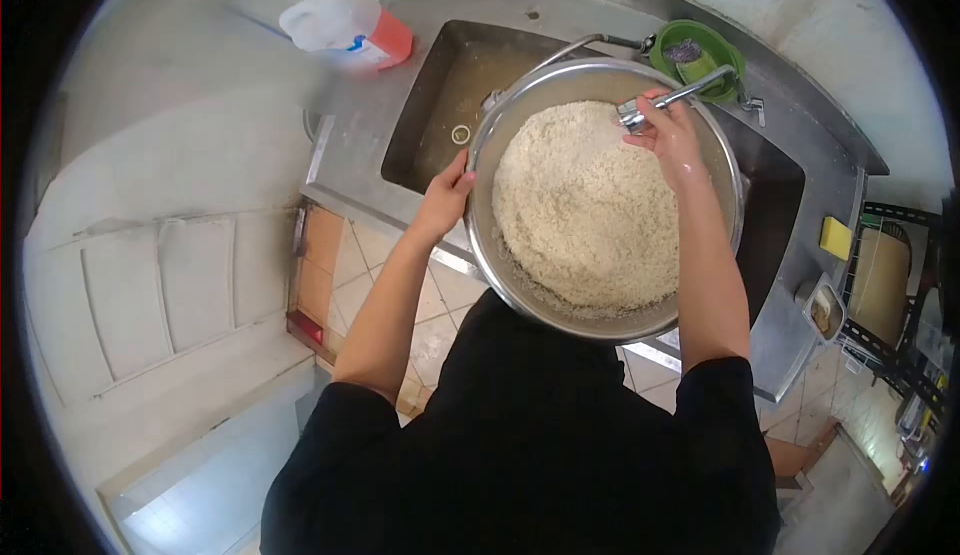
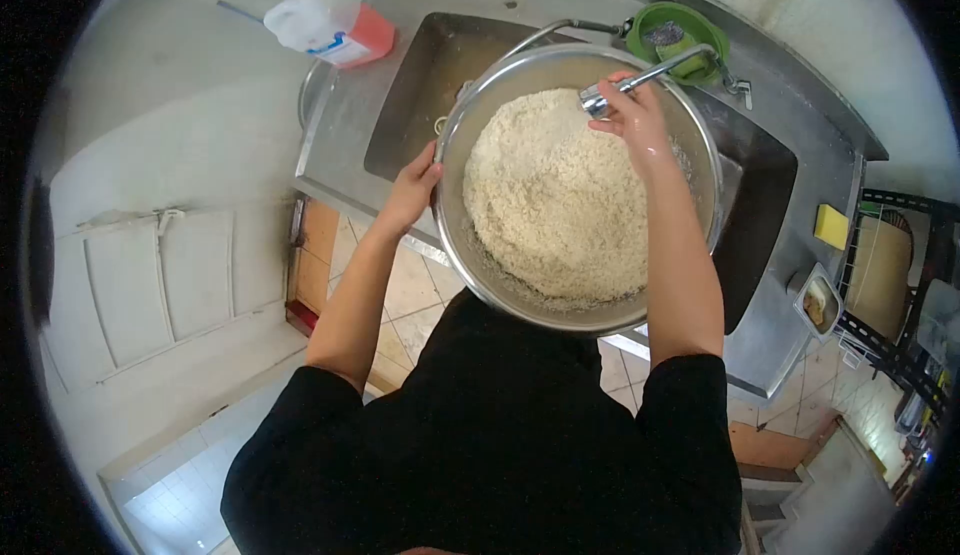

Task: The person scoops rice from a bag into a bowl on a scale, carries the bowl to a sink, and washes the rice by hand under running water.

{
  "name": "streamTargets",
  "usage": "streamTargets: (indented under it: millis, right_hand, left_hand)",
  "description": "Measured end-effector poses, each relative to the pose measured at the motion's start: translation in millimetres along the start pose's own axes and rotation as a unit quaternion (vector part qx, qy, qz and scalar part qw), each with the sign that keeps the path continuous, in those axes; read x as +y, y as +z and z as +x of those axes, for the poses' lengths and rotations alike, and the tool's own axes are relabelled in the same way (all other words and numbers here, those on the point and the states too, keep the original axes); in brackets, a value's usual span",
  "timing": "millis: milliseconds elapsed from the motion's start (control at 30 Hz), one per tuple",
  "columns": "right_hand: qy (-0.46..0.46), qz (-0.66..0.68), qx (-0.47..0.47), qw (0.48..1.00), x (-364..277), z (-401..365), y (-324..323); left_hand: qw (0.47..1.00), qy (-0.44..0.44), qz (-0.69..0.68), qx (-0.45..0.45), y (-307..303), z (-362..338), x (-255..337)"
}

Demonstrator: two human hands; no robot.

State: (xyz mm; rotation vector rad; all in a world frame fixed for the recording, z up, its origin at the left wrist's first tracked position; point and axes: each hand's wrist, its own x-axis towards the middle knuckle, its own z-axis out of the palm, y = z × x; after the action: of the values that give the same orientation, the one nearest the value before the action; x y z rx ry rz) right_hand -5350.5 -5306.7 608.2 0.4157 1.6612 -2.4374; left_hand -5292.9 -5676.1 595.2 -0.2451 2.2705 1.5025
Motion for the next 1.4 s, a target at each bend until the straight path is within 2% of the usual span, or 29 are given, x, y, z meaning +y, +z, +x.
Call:
streamTargets:
  millis: [100,267,333,367,433,533,667,767,833,967,1067,1167,1233,1400]
  right_hand:
    - [0.003,0.008,-0.023,1.0,-5,-10,-9]
    - [0.023,-0.019,-0.046,0.999,-9,-24,-16]
    - [0.001,0.026,-0.037,0.999,-8,-30,-12]
    - [0.001,0.019,-0.032,0.999,-9,-33,-10]
    - [0.01,0.017,-0.015,1.0,-10,-37,-8]
    - [-0.004,0.04,0.007,0.999,-8,-41,0]
    - [-0.024,0.08,0.044,0.996,4,-26,8]
    - [-0.03,0.093,0.015,0.995,2,-17,6]
    - [-0.028,0.068,0.011,0.997,0,-12,-2]
    - [-0.068,0.119,0.005,0.991,7,1,-4]
    - [-0.043,0.081,-0.007,0.996,-3,3,-14]
    - [-0.04,0.07,-0.037,0.996,-3,6,-18]
    - [-0.005,0.006,-0.034,0.999,-4,6,-22]
    - [0.024,-0.03,-0.089,0.995,-15,-3,-40]
  left_hand:
    - [1.0,-0.01,-0.012,-0.01,-1,2,4]
    - [0.997,0.074,0.028,-0.002,-3,3,9]
    - [0.998,-0.026,-0.006,-0.048,-6,-1,28]
    - [0.998,-0.025,-0.013,-0.054,-8,4,22]
    - [0.994,0.039,0.085,-0.048,-8,23,15]
    - [0.99,0.087,0.071,-0.088,-8,42,21]
    - [0.981,0.083,0.148,-0.094,-3,67,38]
    - [0.972,0.103,0.177,-0.119,7,94,42]
    - [0.972,0.066,0.158,-0.16,13,97,62]
    - [0.964,0.033,0.192,-0.179,22,101,94]
    - [0.951,0.019,0.241,-0.193,34,113,107]
    - [0.952,0.039,0.22,-0.211,36,125,109]
    - [0.952,0.058,0.215,-0.21,39,136,107]
    - [0.957,-0.013,0.192,-0.219,46,133,115]
